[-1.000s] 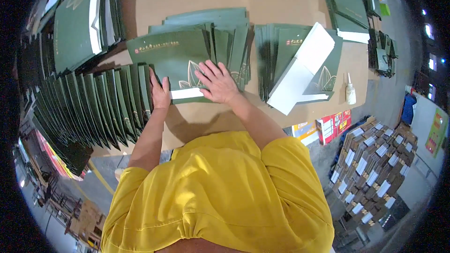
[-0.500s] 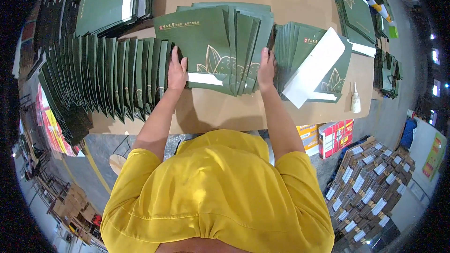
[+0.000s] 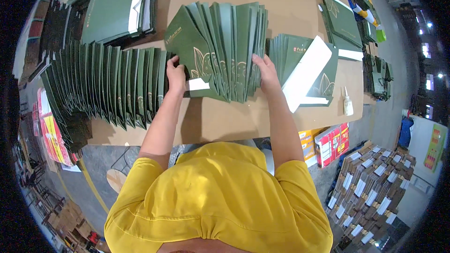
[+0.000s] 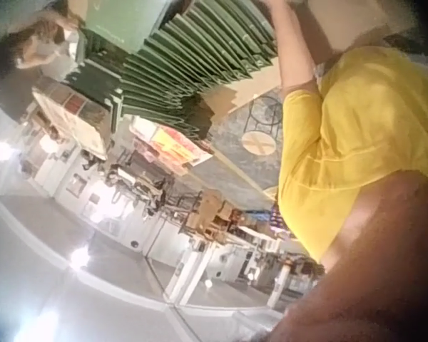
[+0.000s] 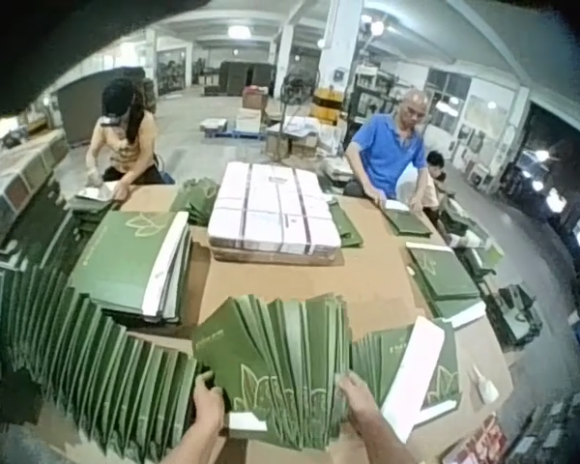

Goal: Folding and applying adhesive to green paper bags at a workspace.

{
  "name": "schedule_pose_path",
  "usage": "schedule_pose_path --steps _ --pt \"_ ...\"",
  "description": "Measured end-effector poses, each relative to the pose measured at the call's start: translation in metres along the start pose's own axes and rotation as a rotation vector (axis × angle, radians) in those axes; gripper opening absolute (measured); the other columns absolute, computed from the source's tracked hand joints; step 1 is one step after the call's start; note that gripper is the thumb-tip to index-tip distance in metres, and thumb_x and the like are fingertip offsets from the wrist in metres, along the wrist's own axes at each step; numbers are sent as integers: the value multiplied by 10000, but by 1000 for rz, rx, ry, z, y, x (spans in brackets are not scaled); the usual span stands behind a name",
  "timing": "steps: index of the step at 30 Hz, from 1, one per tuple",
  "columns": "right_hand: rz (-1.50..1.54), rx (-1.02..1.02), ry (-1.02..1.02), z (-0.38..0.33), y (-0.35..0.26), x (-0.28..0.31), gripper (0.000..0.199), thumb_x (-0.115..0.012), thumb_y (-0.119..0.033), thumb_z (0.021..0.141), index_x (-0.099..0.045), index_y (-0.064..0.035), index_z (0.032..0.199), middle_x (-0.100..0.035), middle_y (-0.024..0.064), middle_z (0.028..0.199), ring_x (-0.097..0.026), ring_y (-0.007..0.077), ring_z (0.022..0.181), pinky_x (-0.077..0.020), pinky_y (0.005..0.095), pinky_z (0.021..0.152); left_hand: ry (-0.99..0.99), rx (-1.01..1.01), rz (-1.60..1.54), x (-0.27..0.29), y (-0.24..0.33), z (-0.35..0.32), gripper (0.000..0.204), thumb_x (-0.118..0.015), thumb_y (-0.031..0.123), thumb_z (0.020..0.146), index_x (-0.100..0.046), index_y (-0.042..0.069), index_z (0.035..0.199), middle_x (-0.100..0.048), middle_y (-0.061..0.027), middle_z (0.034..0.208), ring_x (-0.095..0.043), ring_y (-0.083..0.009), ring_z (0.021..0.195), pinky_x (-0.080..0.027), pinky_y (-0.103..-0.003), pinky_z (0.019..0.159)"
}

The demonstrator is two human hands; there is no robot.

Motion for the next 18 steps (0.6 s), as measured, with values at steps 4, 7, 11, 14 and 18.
schedule_pose_path --steps 4,7,11,14,18 --pt "123 127 -181 -14 -36 -36 480 -597 -128 815 -416 -19 1246 -571 102 1121 -557 194 982 -446 342 881 -315 280 -651 -40 11 -6 463 -492 345 919 -467 -49 1160 -535 -153 1124 -509 -236 1036 -398 -351 923" --pt "-141 361 -162 -28 -66 -42 597 -622 -133 744 -379 1 1272 -563 120 1123 -534 221 1032 -398 341 943 -411 204 -134 -47 18 -21 690 -519 564 855 -375 -7 1215 -485 -181 1182 -476 -259 1087 -378 -372 949" --pt "-505 381 -280 -66 -94 -71 708 -658 -226 715 -345 13 1303 -556 164 1146 -532 239 1050 -385 329 954 -361 124 -186 -33 4 -47 835 -545 497 866 -130 71 1452 -397 -176 1282 -449 -278 1124 -385 -372 947" --pt "-553 251 -195 -57 -82 -48 766 -677 -327 735 -326 37 1310 -545 196 1187 -531 281 1088 -380 342 967 -390 -160 72 -13 48 -42 703 -566 414 879 -288 49 1412 -464 -145 1220 -485 -226 1042 -423 -330 878" --pt "-695 334 -195 -51 -82 -58 852 -681 -480 737 -333 79 1277 -532 260 1194 -526 336 1115 -389 363 967 -610 374 -135 -3 98 -57 676 -493 525 892 -398 47 1361 -556 -86 1155 -525 -166 963 -438 -374 832"
Point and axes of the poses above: each hand's wrist, its own z-axis towards the middle knuckle, its own x-axis out of the back of the hand, y = z × x, the point moved 8 cm from there along z, towards the middle knuckle
